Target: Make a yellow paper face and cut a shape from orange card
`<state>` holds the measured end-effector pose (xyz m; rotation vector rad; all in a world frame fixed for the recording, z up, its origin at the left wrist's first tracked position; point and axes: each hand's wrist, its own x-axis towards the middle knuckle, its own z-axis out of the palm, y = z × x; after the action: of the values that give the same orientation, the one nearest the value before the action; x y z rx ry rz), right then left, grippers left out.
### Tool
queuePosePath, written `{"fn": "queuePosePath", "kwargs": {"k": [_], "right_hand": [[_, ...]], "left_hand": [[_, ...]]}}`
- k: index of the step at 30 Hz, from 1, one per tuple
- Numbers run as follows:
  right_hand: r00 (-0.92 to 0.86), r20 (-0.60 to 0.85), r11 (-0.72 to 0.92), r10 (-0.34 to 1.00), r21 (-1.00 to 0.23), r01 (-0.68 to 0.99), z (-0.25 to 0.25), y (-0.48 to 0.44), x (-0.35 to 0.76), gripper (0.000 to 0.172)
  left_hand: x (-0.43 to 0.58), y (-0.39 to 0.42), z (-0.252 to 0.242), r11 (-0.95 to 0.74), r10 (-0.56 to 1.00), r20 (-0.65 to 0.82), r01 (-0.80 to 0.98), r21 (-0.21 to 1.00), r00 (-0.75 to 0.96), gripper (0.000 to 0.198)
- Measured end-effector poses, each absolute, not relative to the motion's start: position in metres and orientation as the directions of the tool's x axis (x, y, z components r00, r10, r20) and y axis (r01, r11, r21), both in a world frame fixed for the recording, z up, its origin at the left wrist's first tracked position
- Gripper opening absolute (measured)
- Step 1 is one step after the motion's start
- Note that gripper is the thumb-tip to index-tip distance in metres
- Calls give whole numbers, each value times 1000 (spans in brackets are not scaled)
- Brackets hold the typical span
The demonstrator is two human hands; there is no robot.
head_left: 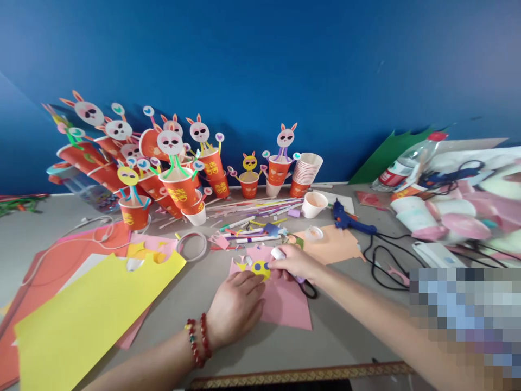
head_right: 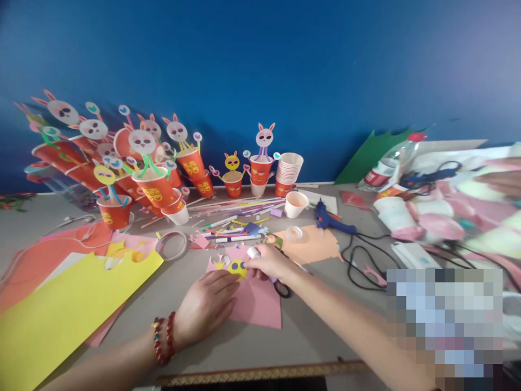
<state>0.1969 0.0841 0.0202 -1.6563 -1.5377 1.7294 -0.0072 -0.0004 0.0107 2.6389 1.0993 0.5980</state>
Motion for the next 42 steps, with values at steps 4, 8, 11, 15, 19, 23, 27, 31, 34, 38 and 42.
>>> {"fn": "queuePosePath", "kwargs": {"k": [4, 8, 11, 15, 19, 23, 27, 31, 34, 38, 42], "right_hand": [[-293, -596, -439, 748, -775, 455, 23, 91, 193, 14], [-295, -635, -471, 714, -747, 469, 26, 95, 191, 18], [-293, -655, -487, 697, -732, 477, 28, 97, 190, 20], [-297, -657, -484, 693, -729, 484, 28, 98, 188, 22], [-304, -652, -473, 695, -733, 490, 26, 98, 188, 22], [-305, -650, -465, 696, -731, 499, 22, 100, 188, 21], [-306, -643, -450, 703, -734, 508, 19, 101, 189, 20], [-298, -633, -432, 714, -734, 525, 20, 100, 189, 18], [-292, -626, -418, 723, -733, 537, 20, 99, 188, 19], [-292, -618, -397, 730, -731, 555, 16, 99, 188, 18], [-297, -607, -371, 738, -731, 573, 12, 100, 189, 16]], "left_hand": [[-7, -2, 10, -691, 718, 233, 636, 343, 656, 29], [-7, -2, 11, -688, 720, 208, 640, 342, 662, 30], [-7, -2, 12, -688, 719, 203, 640, 341, 665, 30], [-8, -3, 11, -689, 720, 204, 647, 326, 664, 32], [-7, -4, 8, -692, 718, 207, 648, 318, 665, 31], [-6, -3, 6, -681, 729, 212, 660, 319, 650, 28], [-5, -3, 7, -672, 738, 216, 666, 324, 640, 26], [-5, -3, 10, -671, 737, 213, 661, 336, 641, 26], [-6, -3, 10, -674, 734, 213, 653, 345, 645, 26], [-6, -2, 9, -674, 734, 215, 649, 352, 645, 27], [-7, -2, 9, -675, 732, 217, 646, 356, 645, 28]]}}
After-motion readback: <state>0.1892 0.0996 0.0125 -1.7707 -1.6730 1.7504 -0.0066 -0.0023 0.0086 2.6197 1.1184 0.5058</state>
